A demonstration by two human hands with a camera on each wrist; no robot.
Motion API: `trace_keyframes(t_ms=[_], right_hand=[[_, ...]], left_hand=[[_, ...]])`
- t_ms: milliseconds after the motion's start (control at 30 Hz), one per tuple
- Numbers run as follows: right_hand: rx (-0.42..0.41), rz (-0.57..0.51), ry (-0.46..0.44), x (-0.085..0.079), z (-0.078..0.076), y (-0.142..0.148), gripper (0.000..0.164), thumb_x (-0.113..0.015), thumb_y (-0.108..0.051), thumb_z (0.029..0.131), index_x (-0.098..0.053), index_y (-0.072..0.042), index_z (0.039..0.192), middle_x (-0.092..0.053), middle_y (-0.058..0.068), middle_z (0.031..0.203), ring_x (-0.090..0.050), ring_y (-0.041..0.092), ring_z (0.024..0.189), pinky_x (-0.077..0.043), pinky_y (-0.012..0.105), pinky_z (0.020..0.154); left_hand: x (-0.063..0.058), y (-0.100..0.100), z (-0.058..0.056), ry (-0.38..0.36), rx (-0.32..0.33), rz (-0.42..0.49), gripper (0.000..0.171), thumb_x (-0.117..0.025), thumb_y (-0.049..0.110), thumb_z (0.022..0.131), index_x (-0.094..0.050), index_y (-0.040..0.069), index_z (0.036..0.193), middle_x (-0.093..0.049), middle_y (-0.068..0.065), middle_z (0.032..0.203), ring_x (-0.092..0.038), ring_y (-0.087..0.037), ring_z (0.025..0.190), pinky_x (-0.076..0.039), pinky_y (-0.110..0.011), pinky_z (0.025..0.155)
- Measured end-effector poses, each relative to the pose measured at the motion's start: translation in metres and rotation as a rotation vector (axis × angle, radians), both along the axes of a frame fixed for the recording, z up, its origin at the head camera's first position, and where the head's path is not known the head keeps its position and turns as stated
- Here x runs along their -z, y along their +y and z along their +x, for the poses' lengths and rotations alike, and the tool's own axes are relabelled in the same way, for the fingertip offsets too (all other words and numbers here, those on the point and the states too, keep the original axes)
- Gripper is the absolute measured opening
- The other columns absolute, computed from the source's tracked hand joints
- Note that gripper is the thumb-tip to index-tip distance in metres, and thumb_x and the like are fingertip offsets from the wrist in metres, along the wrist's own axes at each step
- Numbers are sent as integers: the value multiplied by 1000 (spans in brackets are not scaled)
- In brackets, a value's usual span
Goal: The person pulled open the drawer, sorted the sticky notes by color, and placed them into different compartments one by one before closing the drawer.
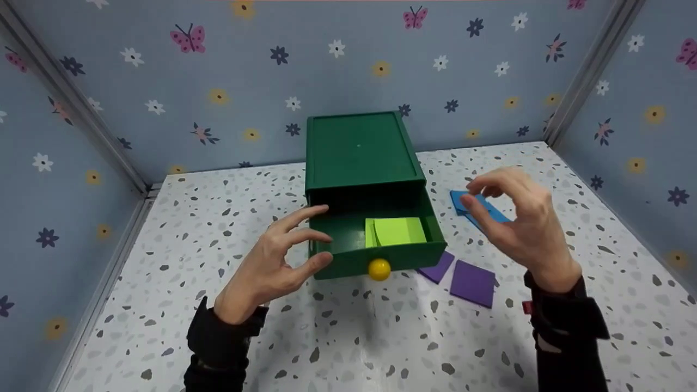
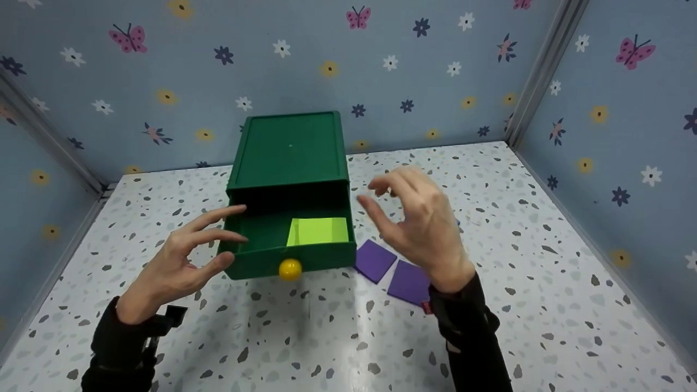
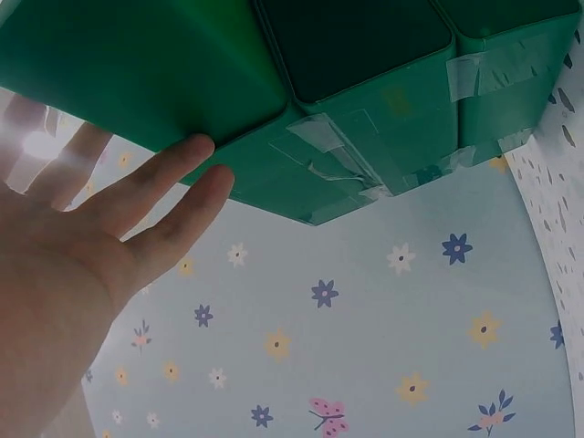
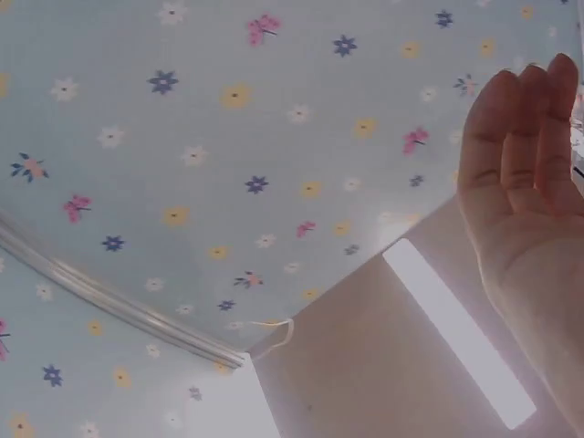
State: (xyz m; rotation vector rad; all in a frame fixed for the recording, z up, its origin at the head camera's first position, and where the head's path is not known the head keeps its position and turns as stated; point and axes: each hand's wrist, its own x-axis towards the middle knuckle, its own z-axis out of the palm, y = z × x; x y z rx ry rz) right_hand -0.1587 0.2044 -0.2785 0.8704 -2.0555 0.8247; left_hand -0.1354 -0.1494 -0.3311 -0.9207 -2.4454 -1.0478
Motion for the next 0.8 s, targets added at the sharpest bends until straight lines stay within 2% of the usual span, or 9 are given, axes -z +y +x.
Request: trace_keyframes(t_ms=[167,233,367,467,600,800], right_hand=[[-222,150,78,-1,32,-28,20,-69,-20,86,-69,-7,101,-67,0,77,-58,7,63,-45,11,59],[-269,247,79,2,40,-38,18,-71,-20,85,-71,-11,101,-68,-3,75,-57,4,59,-43,10,54],[-246,434,63,14,48,-57,22,-71,-20,84,-71,-24,106,-66,-9,71,-53,2,56,-36,10,51],[-199,520,65,23,46,-67,20,-67,-22,88,-70,-28,106,-57,-8,62,-47,4,51,-27,13,47],[-171,547,47,30,42,-74,10,-63,-24,91,-69,-28,99,-43,-7,53,-38,5,47,-15,15,47],[-170,535,32,30,39,-74,7,-64,-25,90,-70,-25,93,-46,-7,55,-42,5,48,-18,15,48]], left_hand=[[0,0,-1,8,-24,17,27,-68,32,87,-67,19,111,-32,0,153,-33,-19,141,-29,-40,116],[0,-1,-1,0,-36,24,31,-68,32,87,-64,19,115,-28,1,155,-30,-18,142,-27,-41,116],[1,-2,-2,-29,-56,39,39,-66,34,88,-58,20,124,-22,0,157,-26,-20,144,-27,-47,115],[2,-3,-3,-53,-66,48,43,-63,38,90,-54,22,129,-20,-2,158,-26,-23,144,-29,-52,113],[4,-3,-3,-72,-81,48,44,-53,44,95,-49,25,133,-19,-3,158,-26,-24,144,-30,-53,112],[3,-3,-5,-51,-81,44,39,-41,38,101,-48,21,135,-21,-4,158,-24,-22,145,-26,-51,115]])
